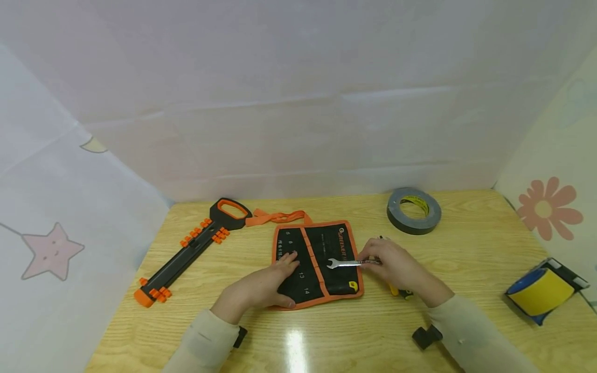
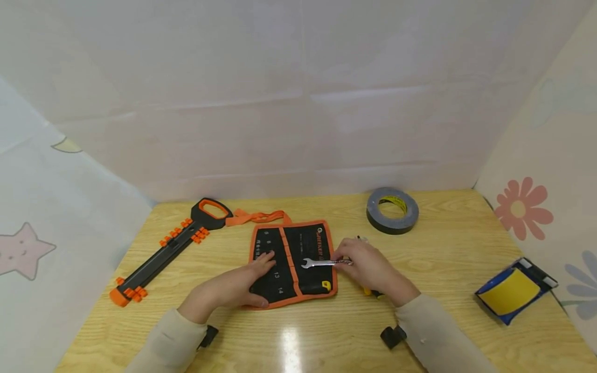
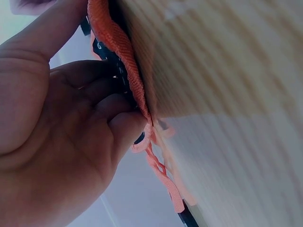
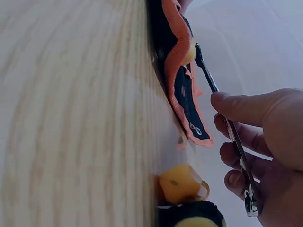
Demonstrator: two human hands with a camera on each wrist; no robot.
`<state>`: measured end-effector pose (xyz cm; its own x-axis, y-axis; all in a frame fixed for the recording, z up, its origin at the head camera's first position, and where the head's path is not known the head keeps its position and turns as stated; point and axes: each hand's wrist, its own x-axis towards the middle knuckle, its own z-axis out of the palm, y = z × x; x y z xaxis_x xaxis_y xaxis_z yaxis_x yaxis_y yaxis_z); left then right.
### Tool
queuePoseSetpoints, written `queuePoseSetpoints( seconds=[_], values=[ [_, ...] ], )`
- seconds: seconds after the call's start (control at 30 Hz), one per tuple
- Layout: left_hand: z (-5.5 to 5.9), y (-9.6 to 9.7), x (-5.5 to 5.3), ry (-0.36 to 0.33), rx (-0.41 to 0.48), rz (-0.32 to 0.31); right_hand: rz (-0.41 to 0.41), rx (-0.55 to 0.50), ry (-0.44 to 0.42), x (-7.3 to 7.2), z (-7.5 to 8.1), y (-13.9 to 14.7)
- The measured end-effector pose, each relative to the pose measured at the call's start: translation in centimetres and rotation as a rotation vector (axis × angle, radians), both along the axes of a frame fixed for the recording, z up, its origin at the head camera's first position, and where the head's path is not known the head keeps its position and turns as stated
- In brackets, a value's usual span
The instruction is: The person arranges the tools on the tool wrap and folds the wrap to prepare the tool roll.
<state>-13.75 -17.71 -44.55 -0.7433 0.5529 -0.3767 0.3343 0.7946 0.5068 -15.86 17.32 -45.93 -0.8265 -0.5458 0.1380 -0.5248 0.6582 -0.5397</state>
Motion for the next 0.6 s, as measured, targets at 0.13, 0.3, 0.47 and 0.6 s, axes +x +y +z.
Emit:
queuePoseSetpoints(
  seconds=[0.13, 0.3, 0.47, 0.6],
  values=[
    [0.1, 0.0, 0.0, -0.001, 0.001, 0.002, 0.023, 0.039, 0.009, 0.0, -0.3, -0.3],
    [-0.2, -0.1, -0.1, -0.005, -0.004, 0.005, 0.066, 0.050, 0.024, 0.0, -0.7, -0.7],
    [-0.2, 0.0, -0.1, -0.004, -0.002, 0.004, 0.105, 0.033, 0.025, -0.1, -1.1, -1.3],
    [-0.3, 0.0, -0.1, -0.009, 0.001, 0.009, 0.102, 0.026, -0.009, -0.1, -1.2, -1.9]
  ],
)
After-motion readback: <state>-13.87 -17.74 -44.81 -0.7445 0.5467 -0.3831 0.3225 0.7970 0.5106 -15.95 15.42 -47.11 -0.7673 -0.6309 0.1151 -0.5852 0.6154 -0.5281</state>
